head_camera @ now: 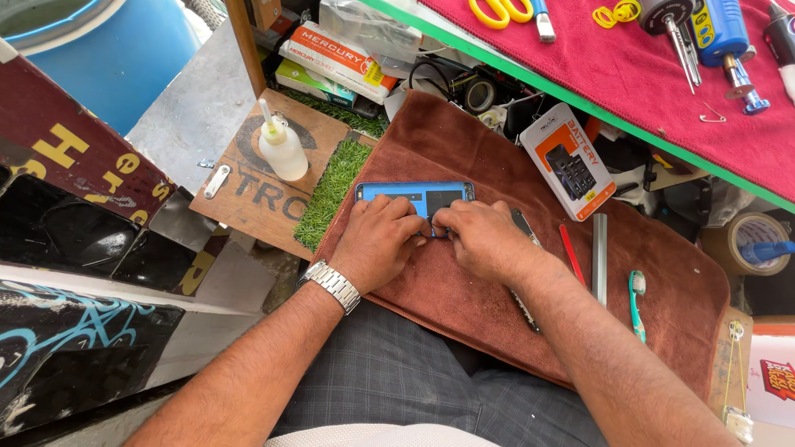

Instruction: The person disassembles a mobile phone using a small manual tool to pry the casing open, then cleans the internal battery compartment and the back cover with a cloth and liquid from a squeeze bottle.

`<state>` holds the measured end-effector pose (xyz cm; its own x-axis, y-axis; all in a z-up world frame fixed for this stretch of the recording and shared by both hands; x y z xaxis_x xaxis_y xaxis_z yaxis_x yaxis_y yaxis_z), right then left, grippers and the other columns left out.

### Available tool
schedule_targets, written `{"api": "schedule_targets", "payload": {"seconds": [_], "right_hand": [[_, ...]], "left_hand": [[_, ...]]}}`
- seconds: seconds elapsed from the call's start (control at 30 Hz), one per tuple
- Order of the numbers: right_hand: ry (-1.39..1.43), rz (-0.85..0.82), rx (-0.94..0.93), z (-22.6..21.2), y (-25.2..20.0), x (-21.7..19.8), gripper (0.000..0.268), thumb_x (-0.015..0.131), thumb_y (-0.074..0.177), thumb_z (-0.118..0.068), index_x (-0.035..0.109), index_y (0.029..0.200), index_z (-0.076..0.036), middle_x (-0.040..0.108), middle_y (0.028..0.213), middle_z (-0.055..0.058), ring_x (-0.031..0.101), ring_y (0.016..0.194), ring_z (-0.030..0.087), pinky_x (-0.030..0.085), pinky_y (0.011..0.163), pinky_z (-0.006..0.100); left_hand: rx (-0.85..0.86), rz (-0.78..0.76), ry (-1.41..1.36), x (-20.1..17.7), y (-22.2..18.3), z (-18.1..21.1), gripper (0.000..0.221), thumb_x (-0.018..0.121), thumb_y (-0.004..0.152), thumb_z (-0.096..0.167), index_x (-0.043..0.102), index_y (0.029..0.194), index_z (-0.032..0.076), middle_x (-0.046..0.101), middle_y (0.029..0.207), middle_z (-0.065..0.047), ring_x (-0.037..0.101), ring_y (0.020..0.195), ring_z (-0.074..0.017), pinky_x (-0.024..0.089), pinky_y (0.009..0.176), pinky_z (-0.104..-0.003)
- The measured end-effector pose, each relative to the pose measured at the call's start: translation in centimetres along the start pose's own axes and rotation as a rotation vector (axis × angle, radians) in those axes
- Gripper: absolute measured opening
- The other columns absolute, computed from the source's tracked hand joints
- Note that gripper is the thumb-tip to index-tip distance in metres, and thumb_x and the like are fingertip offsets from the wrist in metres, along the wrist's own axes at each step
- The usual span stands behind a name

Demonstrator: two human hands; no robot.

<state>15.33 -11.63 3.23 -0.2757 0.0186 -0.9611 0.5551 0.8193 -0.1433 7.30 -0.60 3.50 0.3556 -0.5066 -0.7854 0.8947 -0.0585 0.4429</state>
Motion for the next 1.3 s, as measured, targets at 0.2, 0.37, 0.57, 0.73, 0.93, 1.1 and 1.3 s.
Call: {"api": "schedule_targets", "payload": {"seconds": [0.2, 0.37, 0.57, 0.73, 0.93, 1.1, 1.3], "right_hand": [[0.056, 0.05, -0.029, -0.1, -0.1, -0.3, 0.018, 0.063, 0.084, -0.004, 0.068, 0.096, -0.017, 0.068, 0.098, 0.001, 0.063, 0.106, 0.026, 0.044, 0.088, 0.048], [0.189, 0.189, -0.05, 1.3, -1.4, -1.1, 0.011, 0.064, 0.089, -0.008, 0.067, 0.099, -0.013, 0.068, 0.101, 0.005, 0.064, 0.103, 0.028, 0.048, 0.09, 0.044], [0.127, 0.214, -0.048, 1.2, -2.0, -0.8, 0.014, 0.064, 0.085, -0.003, 0.069, 0.095, -0.012, 0.067, 0.095, 0.005, 0.061, 0.096, 0.028, 0.045, 0.088, 0.045], [-0.012, 0.221, -0.023, 0.4, -1.7, -0.3, 0.017, 0.062, 0.082, -0.001, 0.068, 0.092, -0.012, 0.065, 0.093, 0.003, 0.06, 0.094, 0.027, 0.044, 0.084, 0.045], [-0.151, 0.462, -0.007, -1.8, -4.1, -0.6, 0.022, 0.063, 0.083, -0.006, 0.064, 0.104, -0.01, 0.06, 0.098, 0.006, 0.057, 0.097, 0.027, 0.042, 0.085, 0.044], [-0.09, 0.539, -0.019, -2.2, -5.0, -0.9, 0.022, 0.069, 0.087, -0.017, 0.064, 0.107, -0.011, 0.059, 0.1, 0.004, 0.056, 0.096, 0.024, 0.039, 0.085, 0.044], [-0.07, 0.475, 0.013, -1.2, -4.0, -0.4, 0.015, 0.071, 0.089, -0.021, 0.065, 0.101, -0.013, 0.06, 0.094, 0.001, 0.057, 0.09, 0.021, 0.04, 0.084, 0.042]], "left_hand": [[-0.002, 0.009, 0.009, -0.2, 0.0, 0.1, 0.011, 0.075, 0.087, 0.022, 0.075, 0.098, 0.021, 0.061, 0.098, 0.003, 0.057, 0.098, -0.021, 0.041, 0.086, -0.042], [-0.004, 0.006, -0.015, -0.1, 0.0, 0.0, 0.011, 0.075, 0.086, 0.021, 0.075, 0.097, 0.021, 0.061, 0.098, 0.003, 0.057, 0.099, -0.0206, 0.041, 0.087, -0.041], [-0.009, -0.025, 0.014, 0.3, 0.0, 0.0, 0.01, 0.075, 0.086, 0.02, 0.075, 0.096, 0.021, 0.061, 0.099, 0.003, 0.057, 0.098, -0.0208, 0.04, 0.085, -0.041], [-0.012, -0.019, 0.06, 0.5, -0.1, 0.1, 0.01, 0.075, 0.085, 0.02, 0.073, 0.095, 0.021, 0.06, 0.098, 0.001, 0.056, 0.097, -0.0222, 0.04, 0.084, -0.043], [0.015, 0.028, 0.076, 0.1, -0.2, 0.4, 0.014, 0.076, 0.084, 0.021, 0.072, 0.098, 0.019, 0.062, 0.099, 0.001, 0.057, 0.097, -0.0226, 0.04, 0.084, -0.043], [0.028, 0.051, 0.048, 0.0, -0.2, 0.5, 0.014, 0.075, 0.084, 0.02, 0.072, 0.098, 0.019, 0.062, 0.1, 0.002, 0.057, 0.097, -0.0228, 0.04, 0.084, -0.043], [0.013, 0.037, 0.062, 0.0, -0.1, 0.5, 0.012, 0.075, 0.085, 0.021, 0.073, 0.096, 0.02, 0.062, 0.098, 0.002, 0.057, 0.096, -0.022, 0.04, 0.084, -0.042]]}}
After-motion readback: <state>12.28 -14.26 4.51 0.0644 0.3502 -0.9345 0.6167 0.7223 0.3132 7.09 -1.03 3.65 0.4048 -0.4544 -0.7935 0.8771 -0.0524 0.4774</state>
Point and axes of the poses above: each hand's wrist, its own y-axis towards the middle knuckle, its own x-axis out of the palm, z = x × y, the point moved 8 cm from there along y, towards the middle knuckle
